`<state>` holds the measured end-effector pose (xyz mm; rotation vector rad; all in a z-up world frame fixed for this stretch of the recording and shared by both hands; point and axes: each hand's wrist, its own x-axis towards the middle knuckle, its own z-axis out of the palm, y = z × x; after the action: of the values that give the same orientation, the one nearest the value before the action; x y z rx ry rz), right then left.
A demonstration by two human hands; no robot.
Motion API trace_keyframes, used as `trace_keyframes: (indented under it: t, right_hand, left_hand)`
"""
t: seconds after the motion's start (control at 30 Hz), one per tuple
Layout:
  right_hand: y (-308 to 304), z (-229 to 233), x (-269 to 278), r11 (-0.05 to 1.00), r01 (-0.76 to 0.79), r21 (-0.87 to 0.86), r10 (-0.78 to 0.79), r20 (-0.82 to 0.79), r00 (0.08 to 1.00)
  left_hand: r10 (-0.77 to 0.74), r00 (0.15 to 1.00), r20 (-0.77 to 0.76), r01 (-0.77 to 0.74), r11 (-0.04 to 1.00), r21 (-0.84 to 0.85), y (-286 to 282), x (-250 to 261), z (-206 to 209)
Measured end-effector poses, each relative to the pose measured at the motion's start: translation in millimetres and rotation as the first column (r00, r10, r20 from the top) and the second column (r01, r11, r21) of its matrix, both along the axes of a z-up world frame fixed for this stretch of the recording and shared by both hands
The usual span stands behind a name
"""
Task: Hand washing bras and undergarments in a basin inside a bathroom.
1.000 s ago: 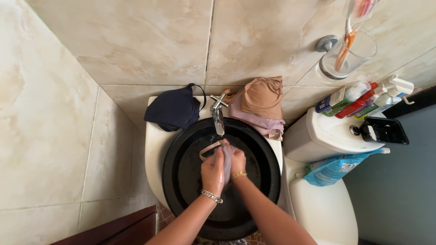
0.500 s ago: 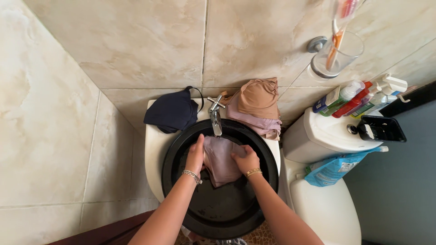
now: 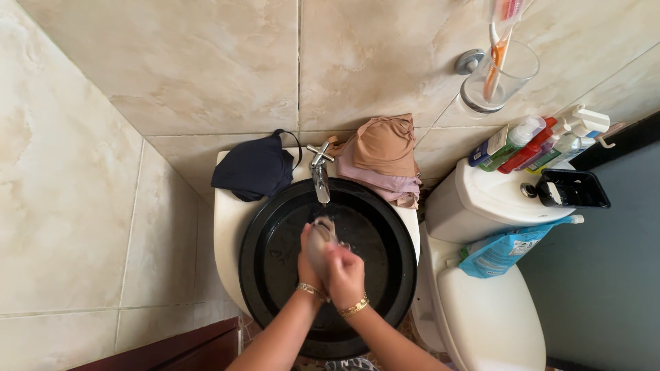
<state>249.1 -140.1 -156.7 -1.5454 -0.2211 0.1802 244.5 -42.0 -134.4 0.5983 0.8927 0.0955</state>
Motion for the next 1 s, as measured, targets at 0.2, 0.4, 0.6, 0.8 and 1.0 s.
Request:
trace_keyframes:
  t: [0.2, 0.4, 0.6, 0.8, 1.0]
  right_hand:
    - [0, 19, 63, 0.918, 0.06, -0.393, -0.145, -0.191, 0.971]
    - [-28, -14, 101, 0.863, 0.193, -0.467, -0.352, -0.283, 0.892]
    - [-18, -18, 97, 0.936, 0.112, -0.333, -0.142, -0.067, 0.988]
    - [-19, -62, 124, 0.997, -0.01, 0.08, 0.02, -0.125, 0.992]
    - [-19, 16, 96, 0.992, 0.072, 0.099, 0.021, -0.714, 0.7]
  left_hand:
    - [-0.109, 0.989, -0.097, 0.138, 0.912, 0.386, -20, -17, 23]
    - [-0.003, 0.99, -0.144, 0.063, 0.908, 0.415, 26, -16, 21]
    - [-0.012, 0.981, -0.193, 0.096, 0.898, 0.43, 62, 30, -66]
    - [0.085, 0.996, 0.034, -0.092, 0.9, 0.427, 62, 59, -88]
    - [0.367, 0.896, 0.251, -0.426, 0.87, 0.249, 54, 61, -82]
